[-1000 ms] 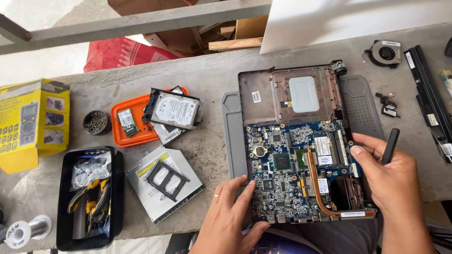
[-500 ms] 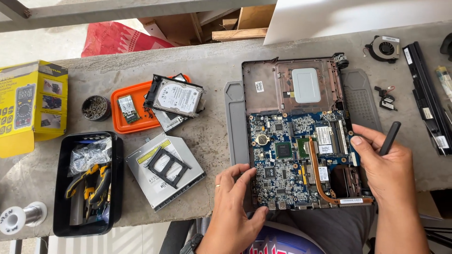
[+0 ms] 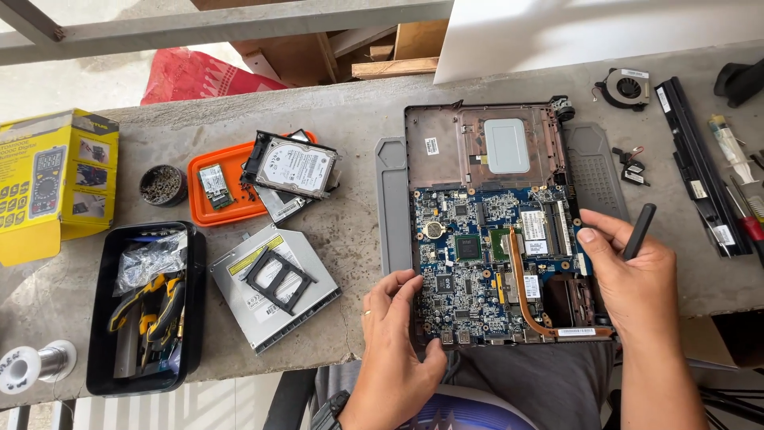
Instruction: Disassembling a laptop by removing screws and disconnecting cables to extract the motherboard from the chassis.
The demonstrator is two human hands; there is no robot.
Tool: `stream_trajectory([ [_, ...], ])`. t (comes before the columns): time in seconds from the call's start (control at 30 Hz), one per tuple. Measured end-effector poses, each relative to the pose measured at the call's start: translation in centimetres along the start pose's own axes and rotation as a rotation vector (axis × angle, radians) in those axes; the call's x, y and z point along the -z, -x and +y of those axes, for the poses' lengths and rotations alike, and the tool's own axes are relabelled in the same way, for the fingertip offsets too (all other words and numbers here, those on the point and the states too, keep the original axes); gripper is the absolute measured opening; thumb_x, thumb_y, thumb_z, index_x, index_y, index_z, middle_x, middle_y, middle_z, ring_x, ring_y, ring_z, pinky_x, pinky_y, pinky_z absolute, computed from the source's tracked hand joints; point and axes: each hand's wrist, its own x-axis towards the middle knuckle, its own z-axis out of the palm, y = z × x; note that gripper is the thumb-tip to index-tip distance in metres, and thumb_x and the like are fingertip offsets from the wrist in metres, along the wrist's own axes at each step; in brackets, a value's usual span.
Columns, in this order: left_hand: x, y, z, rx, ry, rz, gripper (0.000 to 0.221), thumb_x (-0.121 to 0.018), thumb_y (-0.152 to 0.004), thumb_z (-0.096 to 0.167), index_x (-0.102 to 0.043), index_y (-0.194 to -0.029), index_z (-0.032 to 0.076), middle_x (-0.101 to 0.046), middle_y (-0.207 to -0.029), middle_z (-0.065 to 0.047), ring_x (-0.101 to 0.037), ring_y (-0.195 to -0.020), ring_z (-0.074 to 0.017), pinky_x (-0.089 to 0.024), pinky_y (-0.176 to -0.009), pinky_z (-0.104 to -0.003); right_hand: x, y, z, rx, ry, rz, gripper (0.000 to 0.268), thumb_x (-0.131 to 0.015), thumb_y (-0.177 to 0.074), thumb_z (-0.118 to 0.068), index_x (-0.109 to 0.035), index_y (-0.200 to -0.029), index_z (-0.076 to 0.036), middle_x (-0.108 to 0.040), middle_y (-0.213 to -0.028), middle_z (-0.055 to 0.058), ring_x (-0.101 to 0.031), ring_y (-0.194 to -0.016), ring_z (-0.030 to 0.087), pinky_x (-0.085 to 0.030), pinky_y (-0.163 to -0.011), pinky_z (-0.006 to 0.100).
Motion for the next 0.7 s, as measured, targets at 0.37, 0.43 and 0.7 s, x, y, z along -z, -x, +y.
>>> stream_trajectory([
  [0.37, -0.7, 0.0, -0.9, 0.030, -0.039, -0.020, 0.090, -0.076, -0.082, 0.009, -0.050, -0.168, 0.007, -0.044, -0.168, -0.015, -0.042, -0.157, -0.0381, -0.035, -0.127, -0.058, -0.2, -0.3, -1.5, -0.071, 0.034, -0.008, 0.034, -0.080, -0.112, -0.017, -0.083, -0.144, -0.008, -0.083, -0.120, 0.007, -0.073, -0.112, 0.014, -0.057, -0.103, 0.027],
  [0.43, -0.8, 0.0, -1.3, 0.011, -0.022, -0.011, 0.090, -0.076, -0.081, 0.009, -0.051, -0.168, 0.005, -0.044, -0.168, -0.016, -0.041, -0.159, -0.0390, -0.033, -0.131, -0.059, -0.2, -0.3, -1.5, -0.073, 0.034, -0.008, 0.034, -0.079, -0.112, -0.017, -0.083, -0.145, -0.008, -0.083, -0.120, 0.007, -0.073, -0.112, 0.014, -0.058, -0.104, 0.027],
  [0.7, -0.7, -0.1, -1.7, 0.003, -0.053, -0.021, 0.093, -0.077, -0.080, 0.011, -0.052, -0.169, 0.009, -0.047, -0.167, -0.015, -0.046, -0.156, -0.0381, -0.038, -0.125, -0.060, -0.3, -0.4, -1.0, -0.066, 0.024, -0.008, 0.036, -0.080, -0.113, -0.018, -0.083, -0.147, -0.008, -0.081, -0.117, 0.006, -0.071, -0.110, 0.013, -0.056, -0.103, 0.025],
])
